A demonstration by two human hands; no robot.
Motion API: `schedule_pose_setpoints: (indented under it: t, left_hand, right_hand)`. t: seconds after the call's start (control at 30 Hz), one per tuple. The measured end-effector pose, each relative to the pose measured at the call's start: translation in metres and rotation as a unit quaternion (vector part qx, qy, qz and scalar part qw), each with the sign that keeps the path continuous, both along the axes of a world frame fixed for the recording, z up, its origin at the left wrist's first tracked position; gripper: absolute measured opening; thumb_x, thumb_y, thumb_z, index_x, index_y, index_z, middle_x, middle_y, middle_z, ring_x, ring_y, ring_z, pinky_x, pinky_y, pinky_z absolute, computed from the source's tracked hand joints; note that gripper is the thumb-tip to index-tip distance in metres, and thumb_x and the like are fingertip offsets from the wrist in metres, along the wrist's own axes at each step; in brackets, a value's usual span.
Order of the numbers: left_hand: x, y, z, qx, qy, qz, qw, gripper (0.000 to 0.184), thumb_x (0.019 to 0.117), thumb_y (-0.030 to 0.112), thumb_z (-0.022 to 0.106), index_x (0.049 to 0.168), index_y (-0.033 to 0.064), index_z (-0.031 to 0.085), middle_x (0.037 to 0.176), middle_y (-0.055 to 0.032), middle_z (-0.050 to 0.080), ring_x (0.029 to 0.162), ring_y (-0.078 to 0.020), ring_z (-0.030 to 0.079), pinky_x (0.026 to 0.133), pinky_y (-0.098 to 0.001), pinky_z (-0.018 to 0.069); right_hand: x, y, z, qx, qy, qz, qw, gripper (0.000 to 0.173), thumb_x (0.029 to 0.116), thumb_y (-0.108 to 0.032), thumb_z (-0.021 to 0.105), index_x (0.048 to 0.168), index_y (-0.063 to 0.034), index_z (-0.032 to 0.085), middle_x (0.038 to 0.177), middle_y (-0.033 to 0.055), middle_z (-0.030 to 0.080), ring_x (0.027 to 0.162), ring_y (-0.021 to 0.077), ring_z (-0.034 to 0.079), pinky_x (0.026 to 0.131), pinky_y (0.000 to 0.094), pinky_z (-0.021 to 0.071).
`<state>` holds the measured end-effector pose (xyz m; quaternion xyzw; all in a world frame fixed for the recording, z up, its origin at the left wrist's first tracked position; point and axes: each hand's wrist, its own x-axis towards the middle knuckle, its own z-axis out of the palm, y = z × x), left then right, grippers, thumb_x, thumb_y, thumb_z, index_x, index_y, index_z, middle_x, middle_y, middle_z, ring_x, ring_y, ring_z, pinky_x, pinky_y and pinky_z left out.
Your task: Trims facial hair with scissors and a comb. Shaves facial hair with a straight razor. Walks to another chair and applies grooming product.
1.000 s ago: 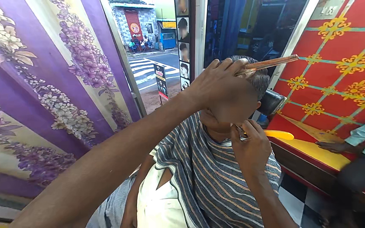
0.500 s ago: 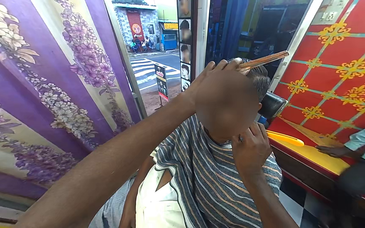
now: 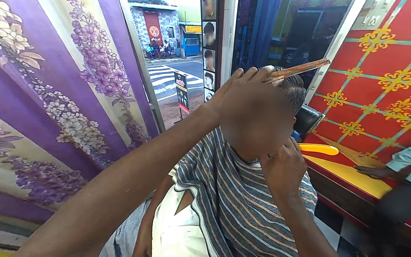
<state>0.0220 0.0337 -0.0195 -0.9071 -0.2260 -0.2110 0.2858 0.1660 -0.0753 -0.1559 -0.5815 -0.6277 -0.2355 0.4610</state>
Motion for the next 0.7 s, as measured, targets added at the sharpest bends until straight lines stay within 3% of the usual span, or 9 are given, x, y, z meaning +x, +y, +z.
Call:
schedule_pose_setpoints:
  t: [0.27,0.5,0.7]
  left_hand:
    - [-0.001,0.000,-0.001,0.011,0.000,-0.003,1.000,0.103,0.0669,0.048,0.090,0.155,0.0177,0.046,0.157,-0.0163,0.042,0.118,-0.0357,0.056,0.087,-0.0471,0.0471]
    - [-0.002,-0.003,-0.002,-0.008,0.000,-0.003,1.000,0.109,0.0639,0.045,0.093,0.157,0.0181,0.043,0.157,-0.0176,0.041,0.120,-0.0372,0.056,0.087,-0.0487,0.0480]
    - [0.005,-0.008,-0.001,-0.012,0.035,0.005,0.999,0.110,0.0641,0.040,0.094,0.158,0.0191,0.041,0.158,-0.0177,0.039,0.124,-0.0384,0.054,0.089,-0.0495,0.0474]
  right_hand:
    - [0.003,0.002,0.000,-0.018,0.039,0.032,0.999,0.009,0.0914,-0.011,0.070,0.097,-0.0118,0.076,0.102,0.0069,0.072,0.094,0.0277,0.070,0.065,0.0464,0.0564]
    - [0.002,0.005,-0.019,0.099,0.014,0.008,0.995,0.018,0.0965,-0.014,0.067,0.108,-0.0133,0.080,0.108,0.0080,0.075,0.103,0.0267,0.070,0.078,0.0389,0.0575]
    - [0.000,0.006,-0.031,0.094,0.022,-0.012,0.995,0.018,0.0970,-0.012,0.065,0.107,-0.0127,0.080,0.109,0.0089,0.075,0.100,0.0283,0.071,0.075,0.0404,0.0580]
